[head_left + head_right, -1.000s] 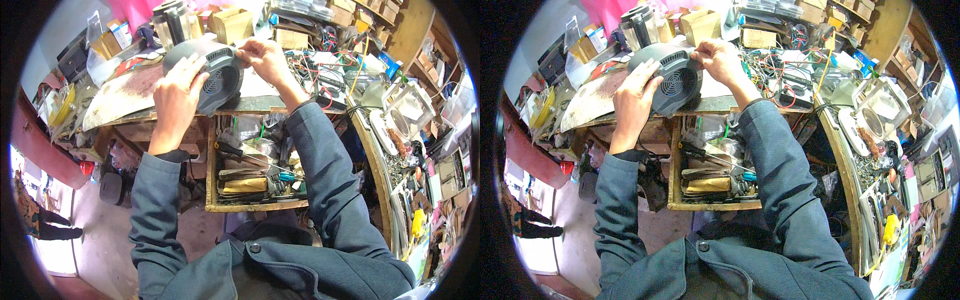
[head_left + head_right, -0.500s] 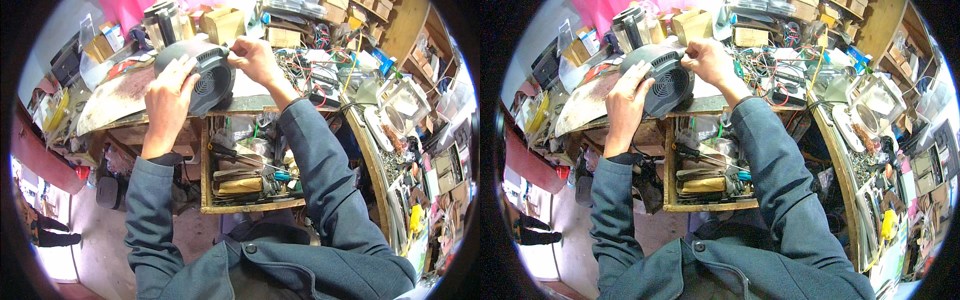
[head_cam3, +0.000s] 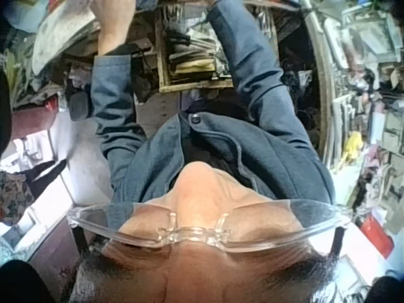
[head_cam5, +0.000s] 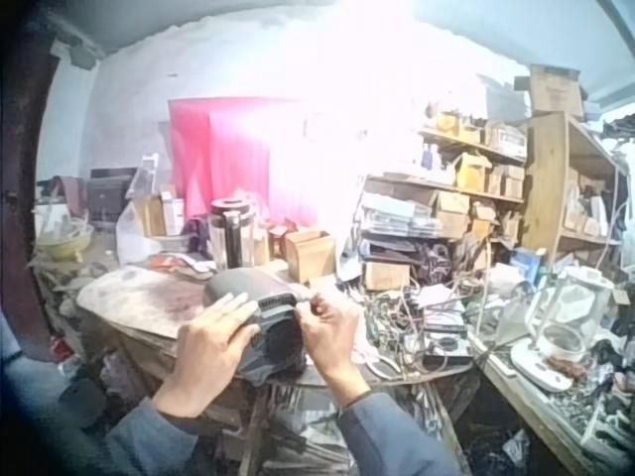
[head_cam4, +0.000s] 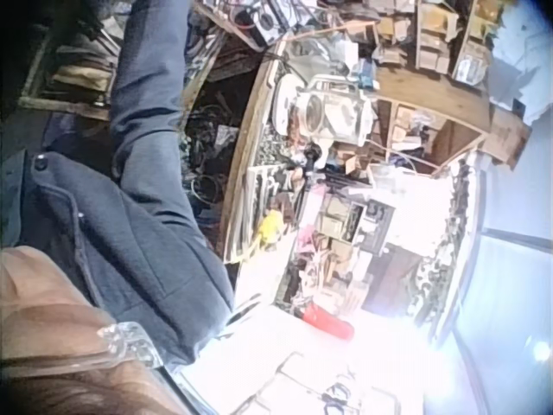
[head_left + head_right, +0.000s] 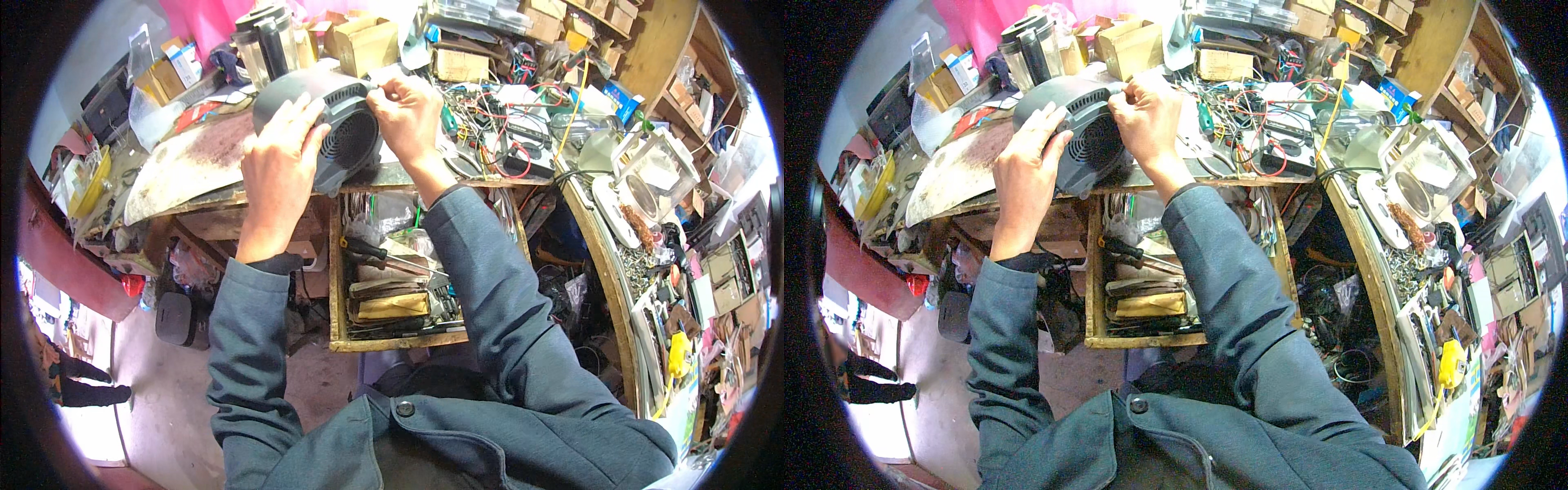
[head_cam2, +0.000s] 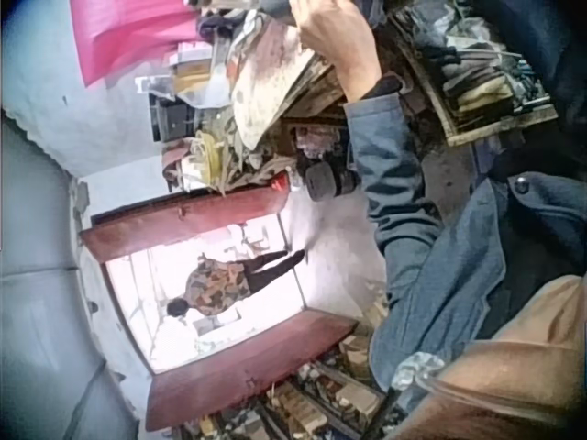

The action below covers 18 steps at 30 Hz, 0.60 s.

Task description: The person uses a screwdriver to remove screws from a small grey electronic device, opens the casing, and manipulates internal components and wires. They repeatedly insert and remove the screwdriver while adjusting parts inside the device.

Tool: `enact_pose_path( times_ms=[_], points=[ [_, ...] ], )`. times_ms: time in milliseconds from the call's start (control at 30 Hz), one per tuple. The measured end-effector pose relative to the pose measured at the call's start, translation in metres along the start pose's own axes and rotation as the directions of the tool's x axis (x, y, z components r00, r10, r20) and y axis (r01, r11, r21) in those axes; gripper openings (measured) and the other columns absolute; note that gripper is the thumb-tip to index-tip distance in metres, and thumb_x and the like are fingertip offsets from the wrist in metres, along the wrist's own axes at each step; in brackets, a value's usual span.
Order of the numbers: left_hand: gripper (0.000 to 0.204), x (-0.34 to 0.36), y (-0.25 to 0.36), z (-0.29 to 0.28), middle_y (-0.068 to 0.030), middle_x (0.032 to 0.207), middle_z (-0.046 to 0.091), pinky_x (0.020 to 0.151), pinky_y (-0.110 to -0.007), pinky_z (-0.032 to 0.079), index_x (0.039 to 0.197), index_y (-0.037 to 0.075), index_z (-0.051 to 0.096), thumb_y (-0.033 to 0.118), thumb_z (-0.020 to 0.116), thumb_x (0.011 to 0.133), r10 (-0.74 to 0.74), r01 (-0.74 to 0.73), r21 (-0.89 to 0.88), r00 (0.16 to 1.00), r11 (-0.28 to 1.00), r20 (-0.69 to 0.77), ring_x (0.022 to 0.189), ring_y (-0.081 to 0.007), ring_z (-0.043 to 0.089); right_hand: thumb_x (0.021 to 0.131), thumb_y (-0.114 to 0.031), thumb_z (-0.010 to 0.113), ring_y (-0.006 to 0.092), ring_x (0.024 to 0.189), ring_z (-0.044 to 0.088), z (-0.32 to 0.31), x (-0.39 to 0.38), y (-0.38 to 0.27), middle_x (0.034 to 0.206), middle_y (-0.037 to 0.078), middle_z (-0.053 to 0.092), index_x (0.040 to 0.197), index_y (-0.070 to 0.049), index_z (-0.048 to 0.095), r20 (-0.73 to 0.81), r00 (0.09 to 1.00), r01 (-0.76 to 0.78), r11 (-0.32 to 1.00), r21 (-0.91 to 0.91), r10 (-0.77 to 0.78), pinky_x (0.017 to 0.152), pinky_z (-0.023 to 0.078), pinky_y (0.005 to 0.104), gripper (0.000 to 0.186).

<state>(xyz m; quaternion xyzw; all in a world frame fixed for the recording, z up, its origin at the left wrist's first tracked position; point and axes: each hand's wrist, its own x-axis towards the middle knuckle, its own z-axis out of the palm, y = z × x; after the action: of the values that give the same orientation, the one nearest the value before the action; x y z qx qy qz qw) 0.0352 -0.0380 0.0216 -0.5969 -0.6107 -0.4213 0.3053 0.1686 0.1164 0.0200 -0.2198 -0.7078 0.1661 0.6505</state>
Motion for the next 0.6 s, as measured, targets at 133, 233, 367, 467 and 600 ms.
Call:
enact_pose_path(
  times_ms=[133,233,367,467,600],
  points=[
    [0.031,0.0,0.001,-0.001,-0.0142,0.13,0.074,0.095,-0.042,0.058,0.125,0.011,0.077,0.021,0.075,0.096,0.0,0.0,0.019,1.0,1.0,-0.021,0.117,-0.0345,0.072,0.08,-0.011,0.078,0.0225,0.061,0.068,0.004,-0.007,-0.006,0.066,0.013,0.069,0.082,-0.001,0.074,-0.069,0.997,0.02,1.0,0.023,-0.018,0.062,0.052,0.0356,0.011],
    [0.031,0.0,0.0,0.0,-0.0138,0.13,0.074,0.096,-0.042,0.058,0.125,0.011,0.077,0.022,0.075,0.096,-0.003,0.003,0.014,1.0,1.0,-0.025,0.117,-0.0344,0.071,0.08,-0.008,0.078,0.0237,0.06,0.067,0.003,-0.011,-0.005,0.066,0.014,0.068,0.084,-0.001,0.075,-0.038,0.999,0.017,1.0,0.013,-0.016,0.062,0.052,0.0351,0.009],
    [0.033,-0.001,0.0,0.001,-0.0151,0.132,0.073,0.098,-0.042,0.057,0.128,0.011,0.076,0.02,0.075,0.096,-0.005,0.005,0.018,1.0,1.0,-0.023,0.118,-0.034,0.071,0.086,-0.008,0.078,0.0308,0.07,0.069,-0.004,-0.008,0.008,0.079,0.012,0.068,0.089,-0.007,0.07,0.021,0.92,0.383,0.885,-0.265,-0.392,0.066,0.055,0.0398,0.009],
    [0.033,-0.002,-0.002,0.001,-0.016,0.133,0.072,0.099,-0.041,0.057,0.129,0.012,0.075,0.02,0.076,0.096,-0.001,0.002,0.025,1.0,1.0,-0.02,0.119,-0.0336,0.071,0.087,-0.01,0.077,0.0321,0.074,0.069,-0.015,-0.002,0.013,0.083,0.011,0.066,0.093,-0.01,0.068,0.146,0.867,0.497,0.802,-0.332,-0.477,0.065,0.057,0.0412,0.011],
    [0.034,-0.001,0.0,0.003,-0.0159,0.133,0.072,0.098,-0.041,0.057,0.129,0.012,0.075,0.021,0.076,0.096,-0.008,0.009,0.007,1.0,1.0,-0.025,0.119,-0.0335,0.071,0.088,-0.013,0.076,0.0299,0.074,0.07,-0.022,0.004,0.017,0.085,0.009,0.067,0.093,-0.012,0.067,0.248,0.829,0.559,0.732,-0.388,-0.501,0.062,0.057,0.0391,0.01]
  ],
)
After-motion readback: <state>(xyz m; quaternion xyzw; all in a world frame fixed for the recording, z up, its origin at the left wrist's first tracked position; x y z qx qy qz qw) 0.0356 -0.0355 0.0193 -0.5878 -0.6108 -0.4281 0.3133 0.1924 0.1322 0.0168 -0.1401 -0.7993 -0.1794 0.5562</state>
